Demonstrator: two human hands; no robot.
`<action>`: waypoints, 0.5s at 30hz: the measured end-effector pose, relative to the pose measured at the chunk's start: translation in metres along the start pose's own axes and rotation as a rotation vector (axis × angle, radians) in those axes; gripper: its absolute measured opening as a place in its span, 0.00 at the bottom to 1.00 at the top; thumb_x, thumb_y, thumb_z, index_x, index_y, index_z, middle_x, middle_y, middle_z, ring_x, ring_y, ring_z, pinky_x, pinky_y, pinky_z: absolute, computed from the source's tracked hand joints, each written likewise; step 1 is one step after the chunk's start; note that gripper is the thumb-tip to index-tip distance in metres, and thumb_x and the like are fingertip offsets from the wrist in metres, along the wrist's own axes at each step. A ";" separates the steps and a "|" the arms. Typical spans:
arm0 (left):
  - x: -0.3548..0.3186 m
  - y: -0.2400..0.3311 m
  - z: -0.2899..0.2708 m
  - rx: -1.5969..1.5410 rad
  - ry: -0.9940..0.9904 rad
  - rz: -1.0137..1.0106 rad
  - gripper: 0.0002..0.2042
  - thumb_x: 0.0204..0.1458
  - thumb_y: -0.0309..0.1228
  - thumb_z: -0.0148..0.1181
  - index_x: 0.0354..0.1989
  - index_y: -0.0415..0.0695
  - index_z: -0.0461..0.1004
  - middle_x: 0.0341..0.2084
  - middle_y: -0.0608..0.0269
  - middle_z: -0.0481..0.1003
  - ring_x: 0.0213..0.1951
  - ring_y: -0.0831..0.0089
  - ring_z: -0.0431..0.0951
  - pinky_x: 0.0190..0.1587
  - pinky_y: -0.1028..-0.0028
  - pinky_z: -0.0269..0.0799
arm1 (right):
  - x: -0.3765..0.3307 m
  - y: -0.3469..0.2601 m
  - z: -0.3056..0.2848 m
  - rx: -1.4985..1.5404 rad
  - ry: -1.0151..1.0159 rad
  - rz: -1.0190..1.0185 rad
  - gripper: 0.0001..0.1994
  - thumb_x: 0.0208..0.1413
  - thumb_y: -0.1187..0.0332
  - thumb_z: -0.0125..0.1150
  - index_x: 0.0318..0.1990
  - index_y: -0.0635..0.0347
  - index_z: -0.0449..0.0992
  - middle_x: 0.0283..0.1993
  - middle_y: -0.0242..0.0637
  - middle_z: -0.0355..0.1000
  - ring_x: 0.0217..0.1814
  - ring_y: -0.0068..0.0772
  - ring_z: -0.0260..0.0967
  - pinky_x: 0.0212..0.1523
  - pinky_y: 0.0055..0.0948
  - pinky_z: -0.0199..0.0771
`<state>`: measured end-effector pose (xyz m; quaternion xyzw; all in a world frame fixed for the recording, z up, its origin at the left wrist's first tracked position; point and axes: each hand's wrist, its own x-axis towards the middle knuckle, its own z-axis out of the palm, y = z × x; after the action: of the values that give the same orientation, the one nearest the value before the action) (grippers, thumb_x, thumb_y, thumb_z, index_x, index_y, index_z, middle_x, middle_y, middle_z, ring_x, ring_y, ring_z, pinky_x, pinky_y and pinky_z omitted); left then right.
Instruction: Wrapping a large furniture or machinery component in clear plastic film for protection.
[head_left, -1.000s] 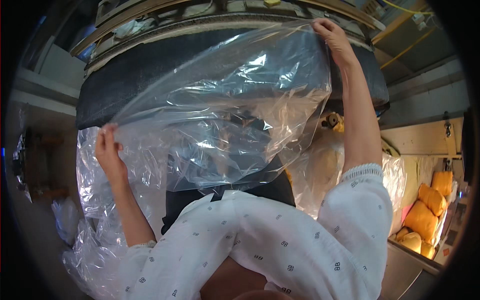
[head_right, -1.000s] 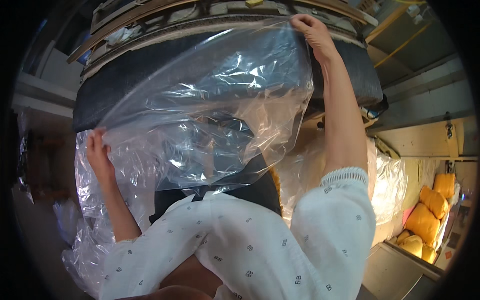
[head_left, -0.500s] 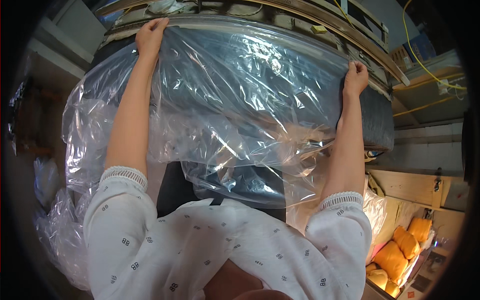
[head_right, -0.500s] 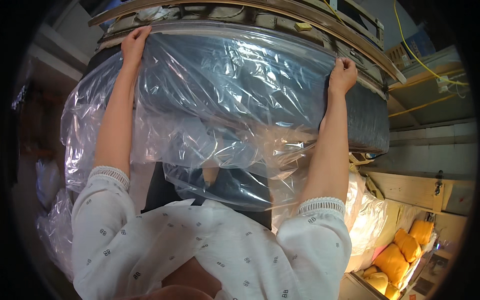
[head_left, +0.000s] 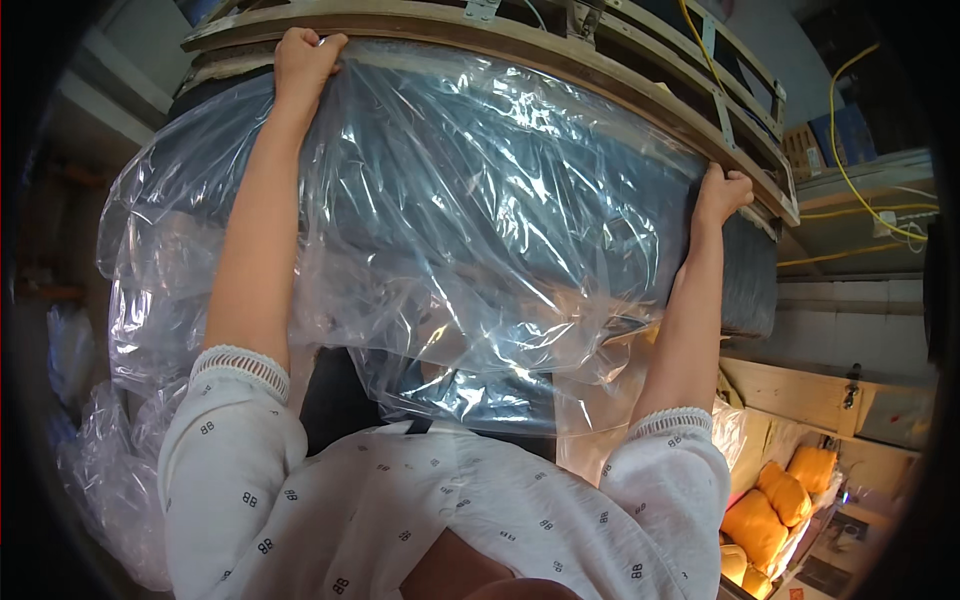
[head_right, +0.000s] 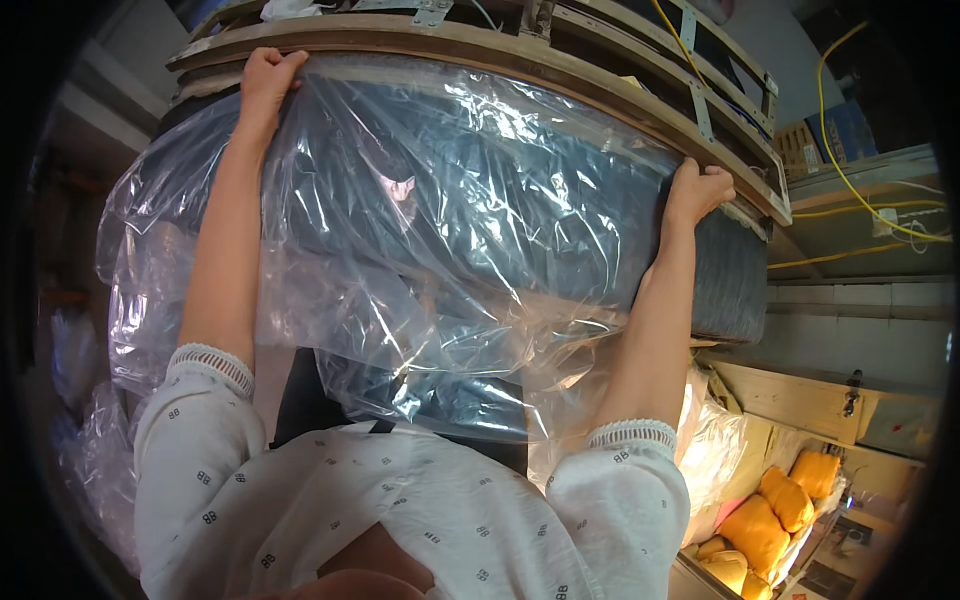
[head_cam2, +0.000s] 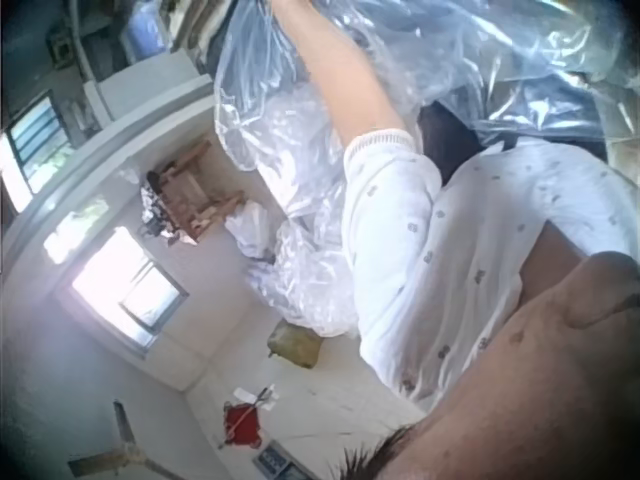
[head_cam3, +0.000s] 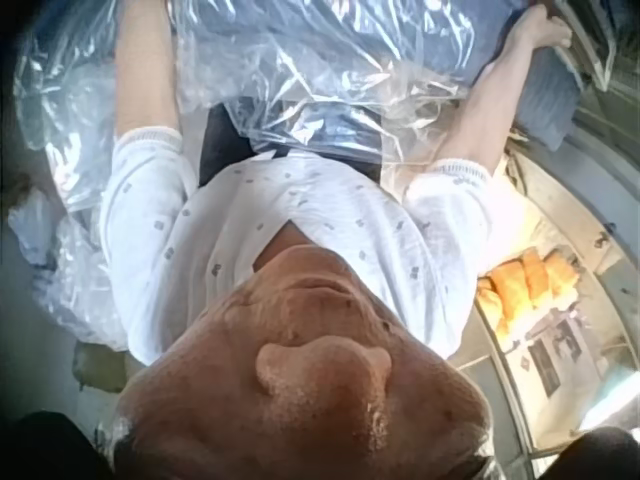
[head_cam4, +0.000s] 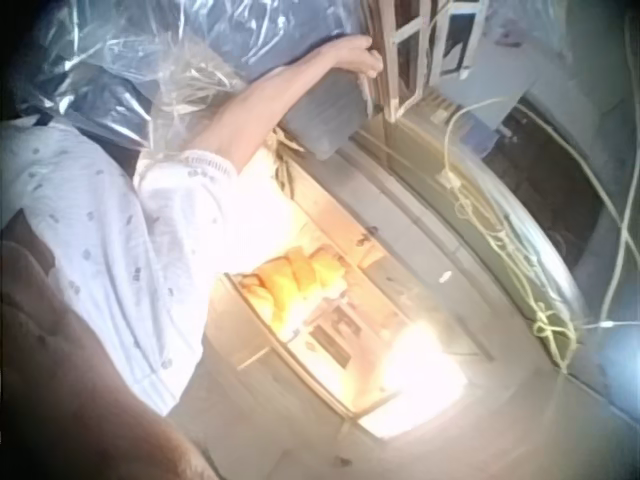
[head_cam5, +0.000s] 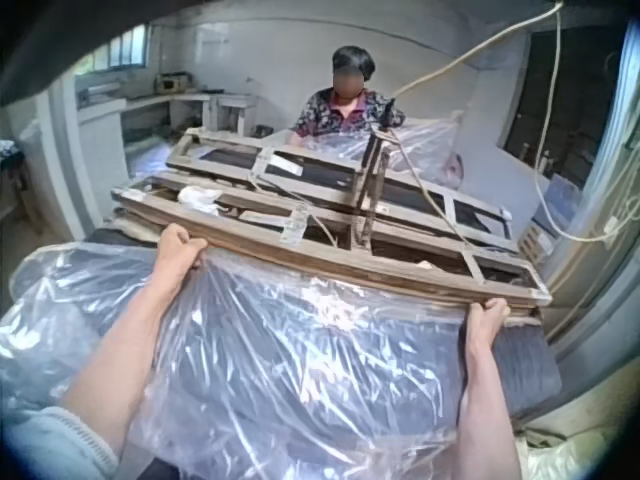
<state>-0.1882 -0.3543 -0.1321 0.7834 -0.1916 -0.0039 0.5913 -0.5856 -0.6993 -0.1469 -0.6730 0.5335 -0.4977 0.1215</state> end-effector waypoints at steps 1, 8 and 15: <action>-0.002 0.000 -0.003 -0.002 0.002 -0.009 0.15 0.38 0.37 0.63 0.23 0.40 0.66 0.24 0.58 0.71 0.27 0.73 0.74 0.34 0.76 0.67 | 0.000 -0.001 -0.002 0.021 -0.045 0.051 0.16 0.45 0.65 0.57 0.33 0.69 0.61 0.43 0.54 0.53 0.48 0.50 0.51 0.51 0.40 0.52; -0.001 -0.005 -0.011 -0.385 -0.124 -0.112 0.11 0.43 0.32 0.59 0.30 0.38 0.67 0.27 0.63 0.70 0.28 0.75 0.73 0.34 0.80 0.67 | 0.006 0.006 -0.011 0.087 0.017 0.098 0.16 0.55 0.63 0.48 0.38 0.72 0.64 0.45 0.56 0.56 0.50 0.51 0.51 0.52 0.41 0.49; -0.010 -0.007 -0.013 0.398 0.006 0.440 0.15 0.46 0.39 0.59 0.30 0.38 0.73 0.29 0.59 0.71 0.32 0.69 0.72 0.38 0.74 0.65 | 0.008 -0.005 -0.018 -0.359 -0.196 0.025 0.25 0.46 0.49 0.51 0.24 0.69 0.76 0.31 0.56 0.71 0.37 0.58 0.67 0.41 0.46 0.64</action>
<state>-0.1920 -0.3378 -0.1373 0.8236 -0.3519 0.1645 0.4132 -0.5976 -0.6974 -0.1301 -0.7224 0.6076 -0.3251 0.0569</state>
